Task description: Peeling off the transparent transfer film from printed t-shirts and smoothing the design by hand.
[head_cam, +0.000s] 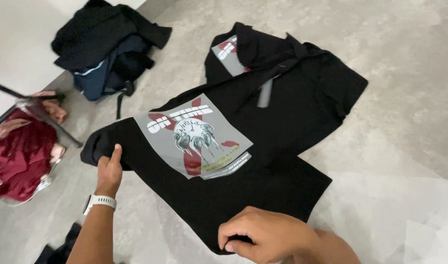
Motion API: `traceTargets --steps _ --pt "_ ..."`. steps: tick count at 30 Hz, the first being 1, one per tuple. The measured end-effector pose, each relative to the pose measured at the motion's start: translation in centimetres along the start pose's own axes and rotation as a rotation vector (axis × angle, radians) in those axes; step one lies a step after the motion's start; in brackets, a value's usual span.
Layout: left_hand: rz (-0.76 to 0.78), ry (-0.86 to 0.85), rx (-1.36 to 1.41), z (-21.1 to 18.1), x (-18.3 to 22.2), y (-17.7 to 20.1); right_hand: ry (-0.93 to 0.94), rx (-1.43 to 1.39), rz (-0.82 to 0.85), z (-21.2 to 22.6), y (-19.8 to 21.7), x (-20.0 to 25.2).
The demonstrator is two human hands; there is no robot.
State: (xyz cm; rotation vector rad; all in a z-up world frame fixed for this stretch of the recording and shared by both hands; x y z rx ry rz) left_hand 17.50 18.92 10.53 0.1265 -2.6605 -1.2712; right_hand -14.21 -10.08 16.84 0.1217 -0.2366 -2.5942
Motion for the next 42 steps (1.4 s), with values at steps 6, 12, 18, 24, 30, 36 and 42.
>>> traceTargets --steps 6,12,18,24,30,36,42 --pt "0.122 0.246 -0.278 19.3 2.6 4.5 -0.277 0.179 0.529 -4.3 -11.8 -6.8" --pt "0.058 0.104 -0.427 35.0 14.8 -3.3 -0.410 0.334 0.380 -9.1 -19.3 -7.3" --pt "0.096 -0.247 -0.405 25.4 30.0 -6.4 -0.760 0.835 -0.124 -17.0 -18.4 -4.9" --pt "-0.061 -0.418 -0.860 25.7 33.4 -11.2 -1.136 0.761 0.188 -16.1 -19.1 -2.7" --pt "0.519 -0.175 -0.852 24.5 35.0 -7.8 -1.132 0.840 0.202 -18.1 -20.7 -1.6" --pt "0.596 -0.130 -0.890 25.2 37.8 -8.0 -1.161 0.957 0.239 -20.1 -22.8 0.5" --pt "0.459 -0.221 -0.825 25.5 38.2 -8.8 -0.833 1.054 0.118 -14.2 -24.2 -1.3"
Point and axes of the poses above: each hand's wrist, its own x-axis away from the middle knuckle, its own y-axis out of the back of the hand, z = x × y, the point moved 1 cm from there along -x, towards the middle knuckle, and after that the axes turned 5 degrees about -x, right-handed, at the moved point
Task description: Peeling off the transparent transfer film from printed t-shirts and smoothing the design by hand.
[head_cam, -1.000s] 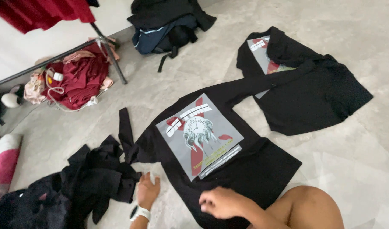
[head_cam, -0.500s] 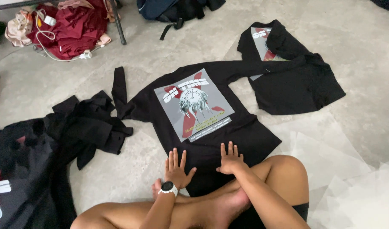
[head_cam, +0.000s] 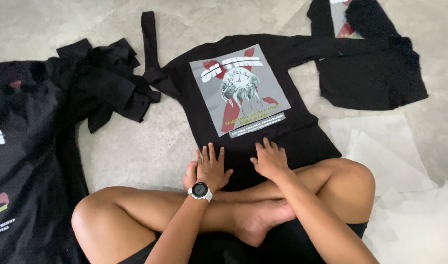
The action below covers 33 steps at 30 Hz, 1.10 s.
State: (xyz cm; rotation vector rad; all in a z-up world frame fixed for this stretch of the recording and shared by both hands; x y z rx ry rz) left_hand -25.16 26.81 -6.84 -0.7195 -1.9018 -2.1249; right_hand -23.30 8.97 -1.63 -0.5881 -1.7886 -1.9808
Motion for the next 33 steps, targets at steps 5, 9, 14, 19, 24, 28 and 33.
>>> traceTargets --steps 5,9,14,19,24,28,33 --pt "-0.391 -0.008 0.194 1.6 -4.9 -0.1 0.366 -0.051 -0.422 1.9 -0.6 -4.3" --pt "-0.617 -0.001 0.272 3.3 -6.5 2.4 0.364 -0.207 -0.491 2.1 -0.5 -7.6" --pt "-0.660 0.055 0.219 2.7 -9.2 1.5 0.354 -0.173 -0.438 2.4 -1.5 -9.6" --pt "-0.693 0.101 0.212 2.8 -9.7 2.0 0.412 -0.115 -0.661 2.2 -3.1 -10.6" --pt "-0.692 0.102 0.226 2.6 -10.2 1.8 0.362 -0.188 -0.588 2.4 -2.3 -10.7" --pt "-0.691 0.120 0.220 2.6 -10.3 1.6 0.324 -0.283 -0.484 2.3 -1.0 -10.4" --pt "-0.716 0.122 0.236 2.5 -10.0 1.9 0.189 -0.423 -0.460 0.7 -0.4 -10.8"
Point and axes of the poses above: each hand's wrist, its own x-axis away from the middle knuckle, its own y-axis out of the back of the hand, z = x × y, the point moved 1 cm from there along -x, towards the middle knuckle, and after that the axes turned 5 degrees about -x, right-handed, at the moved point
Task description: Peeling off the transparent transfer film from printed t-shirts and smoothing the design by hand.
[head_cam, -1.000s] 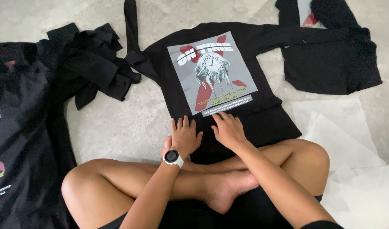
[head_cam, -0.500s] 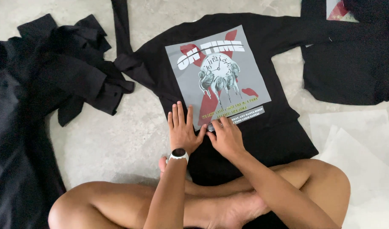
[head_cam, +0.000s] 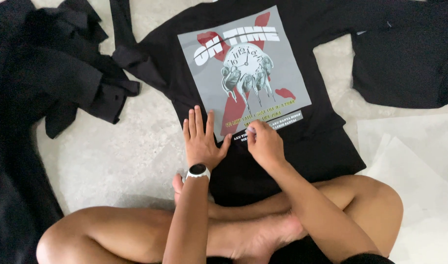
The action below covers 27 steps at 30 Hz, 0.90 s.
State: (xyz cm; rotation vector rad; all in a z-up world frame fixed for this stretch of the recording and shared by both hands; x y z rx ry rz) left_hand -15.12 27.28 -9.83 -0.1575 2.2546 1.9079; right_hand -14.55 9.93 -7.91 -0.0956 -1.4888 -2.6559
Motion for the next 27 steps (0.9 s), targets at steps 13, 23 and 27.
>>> traceTargets --steps 13,23,27 --pt "-0.006 0.007 0.033 0.2 0.4 -0.6 -0.257 -0.291 0.030 -2.9 1.2 -0.8" --pt "0.027 -0.027 -0.054 -0.3 0.5 -0.5 -0.109 -0.327 0.077 -2.3 1.6 -0.3" --pt "0.016 -0.136 -0.129 -1.1 0.5 0.0 -0.070 -0.326 0.079 -1.8 2.0 -0.2"
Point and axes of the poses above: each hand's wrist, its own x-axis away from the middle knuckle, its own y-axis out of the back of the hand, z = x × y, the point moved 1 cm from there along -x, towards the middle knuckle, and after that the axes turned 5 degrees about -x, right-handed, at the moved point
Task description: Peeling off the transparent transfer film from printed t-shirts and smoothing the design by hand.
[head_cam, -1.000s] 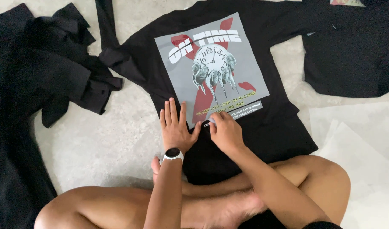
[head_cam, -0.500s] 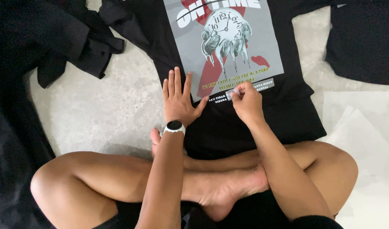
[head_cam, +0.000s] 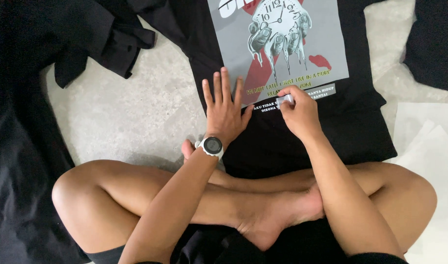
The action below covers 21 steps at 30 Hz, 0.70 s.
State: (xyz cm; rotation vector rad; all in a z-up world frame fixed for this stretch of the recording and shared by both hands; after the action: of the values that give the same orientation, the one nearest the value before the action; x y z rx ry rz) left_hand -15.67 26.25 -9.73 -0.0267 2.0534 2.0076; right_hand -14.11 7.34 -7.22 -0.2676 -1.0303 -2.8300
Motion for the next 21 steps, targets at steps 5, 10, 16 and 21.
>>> traceTargets --steps 5,10,16,21 --pt "-0.106 -0.293 0.107 -2.3 0.9 -1.8 0.073 0.149 -0.023 -1.4 -0.3 -0.3" --pt "-0.113 -0.380 0.045 -2.7 1.4 -2.6 0.072 0.149 -0.066 -2.3 -0.3 -0.2" --pt "-0.041 -0.466 0.106 -3.4 2.1 -3.9 -0.071 0.132 -0.105 -2.7 0.2 -0.2" --pt "0.006 -0.485 0.062 -3.5 2.1 -2.8 -0.133 0.141 -0.159 -3.5 0.9 0.0"
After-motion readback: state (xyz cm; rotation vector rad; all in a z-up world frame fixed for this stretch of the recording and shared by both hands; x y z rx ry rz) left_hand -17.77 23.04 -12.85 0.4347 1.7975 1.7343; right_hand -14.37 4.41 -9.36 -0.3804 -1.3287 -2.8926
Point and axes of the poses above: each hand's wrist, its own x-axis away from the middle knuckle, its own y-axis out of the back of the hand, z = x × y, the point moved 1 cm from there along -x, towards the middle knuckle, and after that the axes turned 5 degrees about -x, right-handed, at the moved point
